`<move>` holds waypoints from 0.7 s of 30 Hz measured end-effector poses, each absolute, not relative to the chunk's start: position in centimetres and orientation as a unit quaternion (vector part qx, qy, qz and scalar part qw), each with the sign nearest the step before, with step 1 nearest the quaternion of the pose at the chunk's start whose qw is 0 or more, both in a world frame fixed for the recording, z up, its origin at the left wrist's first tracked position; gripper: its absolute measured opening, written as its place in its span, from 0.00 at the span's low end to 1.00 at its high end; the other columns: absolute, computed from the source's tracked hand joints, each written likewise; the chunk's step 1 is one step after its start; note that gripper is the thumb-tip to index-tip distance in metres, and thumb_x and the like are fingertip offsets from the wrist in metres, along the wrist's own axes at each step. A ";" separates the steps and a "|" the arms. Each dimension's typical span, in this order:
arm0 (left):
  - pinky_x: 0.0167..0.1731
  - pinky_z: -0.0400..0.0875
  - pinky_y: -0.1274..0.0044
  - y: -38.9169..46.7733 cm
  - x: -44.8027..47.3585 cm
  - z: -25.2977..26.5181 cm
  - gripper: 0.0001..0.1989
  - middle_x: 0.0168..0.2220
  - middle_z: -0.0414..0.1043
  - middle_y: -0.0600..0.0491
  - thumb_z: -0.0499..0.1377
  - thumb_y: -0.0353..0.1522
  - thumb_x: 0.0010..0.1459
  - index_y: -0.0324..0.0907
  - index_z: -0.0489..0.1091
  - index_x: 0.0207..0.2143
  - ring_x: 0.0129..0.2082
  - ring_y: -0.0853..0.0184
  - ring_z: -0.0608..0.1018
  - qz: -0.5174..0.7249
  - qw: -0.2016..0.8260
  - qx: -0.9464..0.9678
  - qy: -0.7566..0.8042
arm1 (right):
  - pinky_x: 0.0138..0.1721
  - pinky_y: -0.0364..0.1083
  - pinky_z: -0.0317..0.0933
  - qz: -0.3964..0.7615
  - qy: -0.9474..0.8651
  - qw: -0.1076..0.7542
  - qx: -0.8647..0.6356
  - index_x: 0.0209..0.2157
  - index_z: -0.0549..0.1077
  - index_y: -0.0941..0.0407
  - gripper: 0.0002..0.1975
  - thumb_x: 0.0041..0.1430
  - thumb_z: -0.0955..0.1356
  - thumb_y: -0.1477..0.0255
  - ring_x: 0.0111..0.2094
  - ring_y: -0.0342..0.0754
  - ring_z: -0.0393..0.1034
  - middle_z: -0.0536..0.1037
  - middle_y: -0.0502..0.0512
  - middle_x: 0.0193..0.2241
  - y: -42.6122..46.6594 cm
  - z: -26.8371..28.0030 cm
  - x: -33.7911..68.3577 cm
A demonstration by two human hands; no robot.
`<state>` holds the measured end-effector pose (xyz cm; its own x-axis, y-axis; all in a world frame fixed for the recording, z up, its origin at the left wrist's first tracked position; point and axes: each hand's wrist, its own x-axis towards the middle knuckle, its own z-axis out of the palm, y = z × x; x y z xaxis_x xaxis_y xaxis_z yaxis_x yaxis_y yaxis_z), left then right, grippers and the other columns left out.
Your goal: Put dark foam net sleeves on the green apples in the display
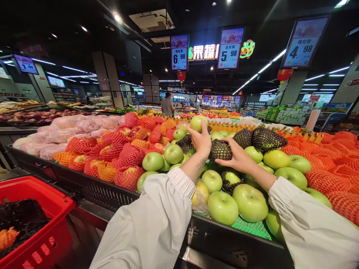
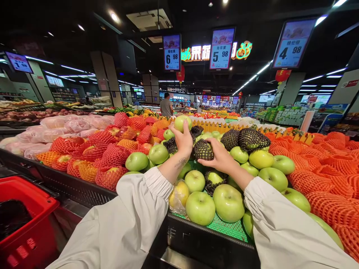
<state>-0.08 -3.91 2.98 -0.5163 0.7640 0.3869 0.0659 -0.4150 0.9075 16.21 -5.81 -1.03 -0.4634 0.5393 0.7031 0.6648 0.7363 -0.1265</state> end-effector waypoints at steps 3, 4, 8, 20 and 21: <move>0.59 0.65 0.71 -3.6 -0.1 3.1 0.29 0.64 0.61 0.36 0.52 0.44 0.69 0.40 0.45 0.63 0.59 0.59 0.72 0.788 0.173 0.389 0.444 | 0.57 0.58 0.61 -0.047 -0.889 0.324 -0.321 0.57 0.59 0.56 0.35 0.55 0.73 0.55 0.54 0.60 0.66 0.69 0.64 0.53 -5.2 -2.1 15.7; 0.60 0.64 0.71 -3.4 -0.2 3.2 0.30 0.65 0.58 0.35 0.52 0.43 0.69 0.40 0.43 0.64 0.61 0.60 0.71 0.806 0.147 0.379 0.430 | 0.57 0.58 0.61 -0.038 -0.896 0.309 -0.316 0.58 0.59 0.56 0.35 0.56 0.73 0.56 0.55 0.60 0.65 0.69 0.64 0.53 -5.1 -2.3 15.5; 0.62 0.62 0.70 -3.0 -0.6 3.3 0.32 0.67 0.53 0.33 0.52 0.40 0.69 0.42 0.37 0.65 0.63 0.60 0.68 0.843 0.068 0.371 0.384 | 0.60 0.58 0.59 -0.013 -0.909 0.274 -0.314 0.60 0.59 0.58 0.36 0.57 0.72 0.56 0.58 0.59 0.63 0.67 0.65 0.56 -4.3 -3.1 14.9; 0.64 0.60 0.67 -3.2 -0.1 2.7 0.35 0.68 0.51 0.34 0.56 0.41 0.67 0.42 0.40 0.66 0.67 0.58 0.64 0.844 0.082 0.405 0.343 | 0.66 0.62 0.49 0.053 -0.886 0.123 -0.444 0.68 0.55 0.65 0.40 0.65 0.61 0.50 0.65 0.64 0.54 0.57 0.70 0.65 -4.0 -3.1 14.7; 0.64 0.60 0.67 -3.2 -0.1 2.7 0.34 0.68 0.50 0.33 0.56 0.41 0.67 0.42 0.40 0.66 0.67 0.58 0.64 0.845 0.088 0.402 0.342 | 0.65 0.62 0.51 0.035 -0.886 0.119 -0.446 0.67 0.58 0.65 0.38 0.66 0.61 0.52 0.63 0.64 0.57 0.59 0.71 0.64 -4.2 -2.9 14.5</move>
